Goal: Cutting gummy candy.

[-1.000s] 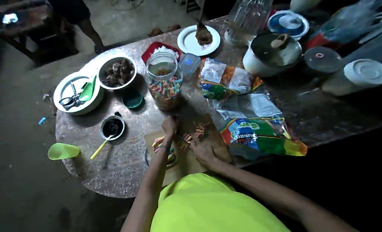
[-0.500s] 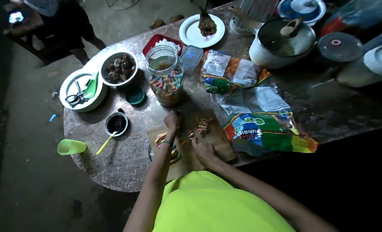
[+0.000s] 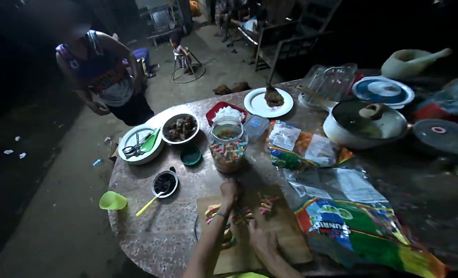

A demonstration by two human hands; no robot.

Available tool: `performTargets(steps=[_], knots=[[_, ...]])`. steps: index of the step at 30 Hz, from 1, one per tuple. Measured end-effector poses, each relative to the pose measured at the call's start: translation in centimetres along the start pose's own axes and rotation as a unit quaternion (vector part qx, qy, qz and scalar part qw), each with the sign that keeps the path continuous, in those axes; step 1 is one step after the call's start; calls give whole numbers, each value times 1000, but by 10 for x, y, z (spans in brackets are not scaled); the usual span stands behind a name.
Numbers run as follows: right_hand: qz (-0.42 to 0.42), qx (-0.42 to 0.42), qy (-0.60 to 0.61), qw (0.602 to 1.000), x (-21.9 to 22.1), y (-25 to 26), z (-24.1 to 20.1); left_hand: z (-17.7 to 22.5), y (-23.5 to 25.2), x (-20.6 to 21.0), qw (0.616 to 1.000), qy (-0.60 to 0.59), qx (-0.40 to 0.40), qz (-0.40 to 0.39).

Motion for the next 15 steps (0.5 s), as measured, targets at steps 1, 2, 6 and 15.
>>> performTargets(steps=[1, 2, 6, 15], knots=[[-1, 4, -7, 1000, 2, 0, -2, -2, -1, 0, 1000, 2, 1, -2], [-4, 6, -11, 1000, 3, 0, -4, -4, -1, -1, 1000, 2, 1, -1], [-26, -7, 10, 1000, -11, -2, -3, -7, -2, -5, 1000, -21, 8, -4], [-9, -23, 36, 999, -15, -5, -3, -2, -10, -17, 999, -18, 26, -19]])
Point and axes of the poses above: each hand's wrist, its own y-axis towards the middle knuckle, its own x-axis out of the palm, z = x × y, the point moved 5 cm from there along y, towards the middle knuckle, and after that the axes turned 6 degrees about z, right-handed, at the moved point
